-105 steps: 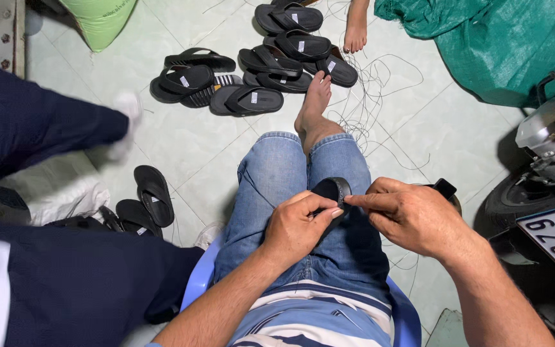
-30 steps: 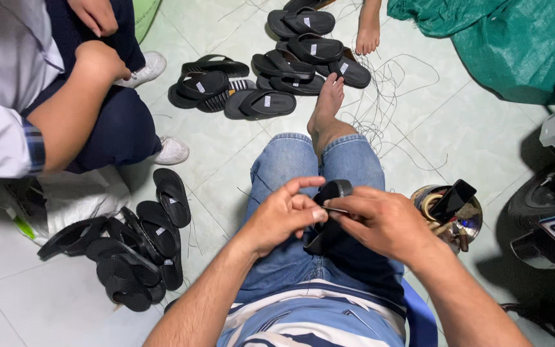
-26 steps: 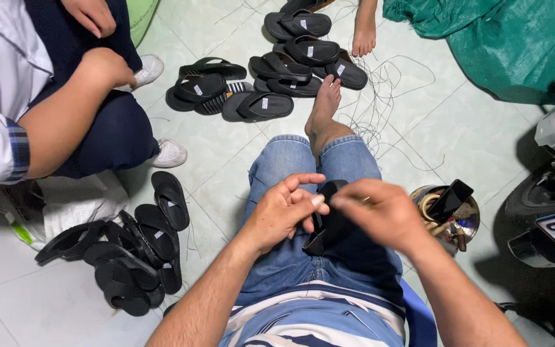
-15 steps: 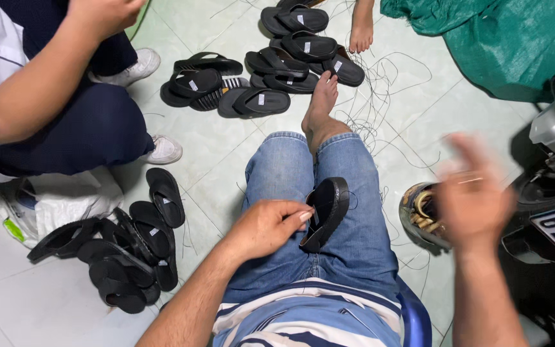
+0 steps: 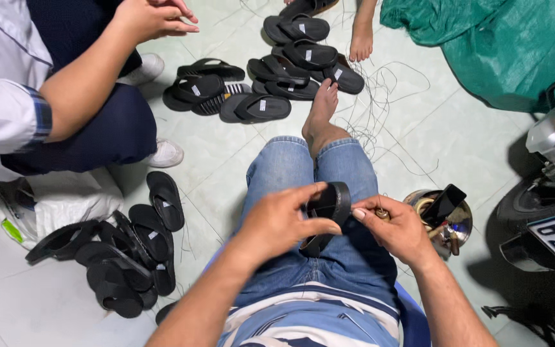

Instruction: The person sits on a low stool and sews a black slipper held on their lap using a needle and thread. They repeatedly pull the thread through the slipper's sole and strap to secure the parts together.

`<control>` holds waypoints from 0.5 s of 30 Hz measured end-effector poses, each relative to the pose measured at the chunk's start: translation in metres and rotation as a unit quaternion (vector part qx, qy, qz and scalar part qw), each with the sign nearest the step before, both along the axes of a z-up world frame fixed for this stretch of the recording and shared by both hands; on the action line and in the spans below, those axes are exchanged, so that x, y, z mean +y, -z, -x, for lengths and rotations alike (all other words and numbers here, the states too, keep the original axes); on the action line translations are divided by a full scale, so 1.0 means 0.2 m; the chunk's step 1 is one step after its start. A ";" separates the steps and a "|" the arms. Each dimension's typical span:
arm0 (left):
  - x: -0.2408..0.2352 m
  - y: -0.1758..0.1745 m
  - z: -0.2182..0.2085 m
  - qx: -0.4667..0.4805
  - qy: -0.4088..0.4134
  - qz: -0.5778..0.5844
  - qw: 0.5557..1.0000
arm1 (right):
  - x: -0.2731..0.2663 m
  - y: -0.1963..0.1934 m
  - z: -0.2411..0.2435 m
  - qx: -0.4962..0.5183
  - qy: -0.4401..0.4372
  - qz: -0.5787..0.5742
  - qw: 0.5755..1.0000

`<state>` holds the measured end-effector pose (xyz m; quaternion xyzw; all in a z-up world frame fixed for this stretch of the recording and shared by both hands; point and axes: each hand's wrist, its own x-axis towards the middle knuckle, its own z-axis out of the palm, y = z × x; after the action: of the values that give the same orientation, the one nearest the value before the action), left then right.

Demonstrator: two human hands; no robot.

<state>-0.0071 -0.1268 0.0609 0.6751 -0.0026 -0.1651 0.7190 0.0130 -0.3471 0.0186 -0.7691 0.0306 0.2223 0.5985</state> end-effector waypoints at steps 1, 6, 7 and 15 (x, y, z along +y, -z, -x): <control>-0.03 0.02 0.00 0.028 0.006 -0.092 0.995 | 0.01 0.00 -0.01 -0.014 0.000 0.023 1.000; -0.08 0.26 0.06 0.136 -0.007 -0.015 0.991 | 0.01 -0.03 0.04 -0.030 -0.006 0.093 0.995; -0.07 0.25 0.07 0.143 0.000 -0.022 0.989 | 0.01 -0.03 0.04 -0.017 0.000 0.094 0.995; -0.24 0.19 0.22 -0.153 -0.186 -0.255 0.937 | 0.07 -0.11 0.11 -0.060 0.014 -0.018 0.998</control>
<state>-0.0507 -0.1740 0.0219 0.8411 0.0552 0.0816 0.5319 -0.0092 -0.3340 0.0408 -0.7697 0.0015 0.1682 0.6158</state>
